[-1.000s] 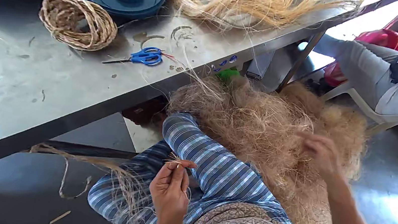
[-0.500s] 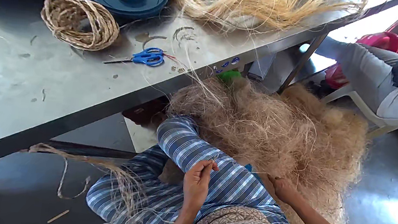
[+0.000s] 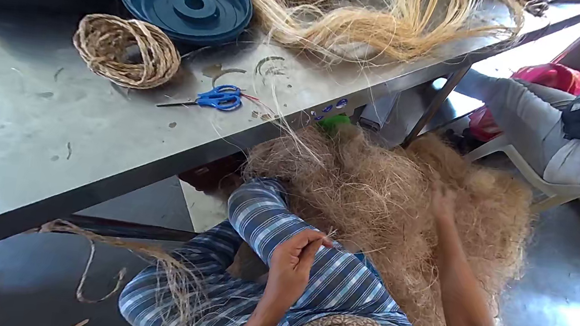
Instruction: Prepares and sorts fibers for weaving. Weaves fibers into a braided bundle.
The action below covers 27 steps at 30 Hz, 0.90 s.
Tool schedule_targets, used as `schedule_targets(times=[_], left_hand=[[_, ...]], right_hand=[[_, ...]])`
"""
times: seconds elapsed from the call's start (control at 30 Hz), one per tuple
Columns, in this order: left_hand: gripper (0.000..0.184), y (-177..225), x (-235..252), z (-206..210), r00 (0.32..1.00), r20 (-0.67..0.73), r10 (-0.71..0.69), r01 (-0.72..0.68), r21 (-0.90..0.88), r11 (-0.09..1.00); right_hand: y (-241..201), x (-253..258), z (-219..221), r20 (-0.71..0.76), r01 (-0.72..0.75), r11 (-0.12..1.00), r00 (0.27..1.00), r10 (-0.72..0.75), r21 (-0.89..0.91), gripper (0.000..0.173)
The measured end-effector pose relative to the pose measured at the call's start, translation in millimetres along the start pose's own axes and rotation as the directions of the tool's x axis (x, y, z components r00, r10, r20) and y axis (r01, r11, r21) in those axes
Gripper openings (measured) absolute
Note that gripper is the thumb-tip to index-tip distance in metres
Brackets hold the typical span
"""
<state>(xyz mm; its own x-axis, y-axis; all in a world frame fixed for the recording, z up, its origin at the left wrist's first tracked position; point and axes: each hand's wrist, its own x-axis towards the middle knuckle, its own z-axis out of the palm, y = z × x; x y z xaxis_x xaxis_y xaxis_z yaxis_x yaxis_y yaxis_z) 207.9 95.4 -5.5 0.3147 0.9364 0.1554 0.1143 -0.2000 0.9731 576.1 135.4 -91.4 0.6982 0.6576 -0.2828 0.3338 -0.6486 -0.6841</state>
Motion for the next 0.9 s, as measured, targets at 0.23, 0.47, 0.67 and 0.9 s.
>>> schedule_targets(times=[0.23, 0.47, 0.67, 0.9], left_hand=[[0.023, 16, 88, 30, 0.932, 0.315, -0.18, 0.095, 0.269, 0.959], [0.034, -85, 127, 23, 0.622, 0.118, -0.774, 0.49, 0.712, 0.503], [0.042, -75, 111, 28, 0.517, 0.066, -0.853, 0.408, 0.857, 0.314], [0.04, -70, 109, 20, 0.495, 0.038, -0.868, 0.391, 0.882, 0.262]], right_hand=[[-60, -146, 120, 0.737, 0.705, 0.709, 0.478, -0.477, 0.002, 0.039], [-38, -127, 135, 0.828, 0.593, 0.755, 0.248, -0.503, 0.281, 0.037], [-39, -131, 62, 0.683, 0.554, 0.817, 0.536, -0.497, 0.16, 0.03], [23, -86, 30, 0.689, 0.366, 0.927, 0.693, -0.212, -0.082, 0.031]])
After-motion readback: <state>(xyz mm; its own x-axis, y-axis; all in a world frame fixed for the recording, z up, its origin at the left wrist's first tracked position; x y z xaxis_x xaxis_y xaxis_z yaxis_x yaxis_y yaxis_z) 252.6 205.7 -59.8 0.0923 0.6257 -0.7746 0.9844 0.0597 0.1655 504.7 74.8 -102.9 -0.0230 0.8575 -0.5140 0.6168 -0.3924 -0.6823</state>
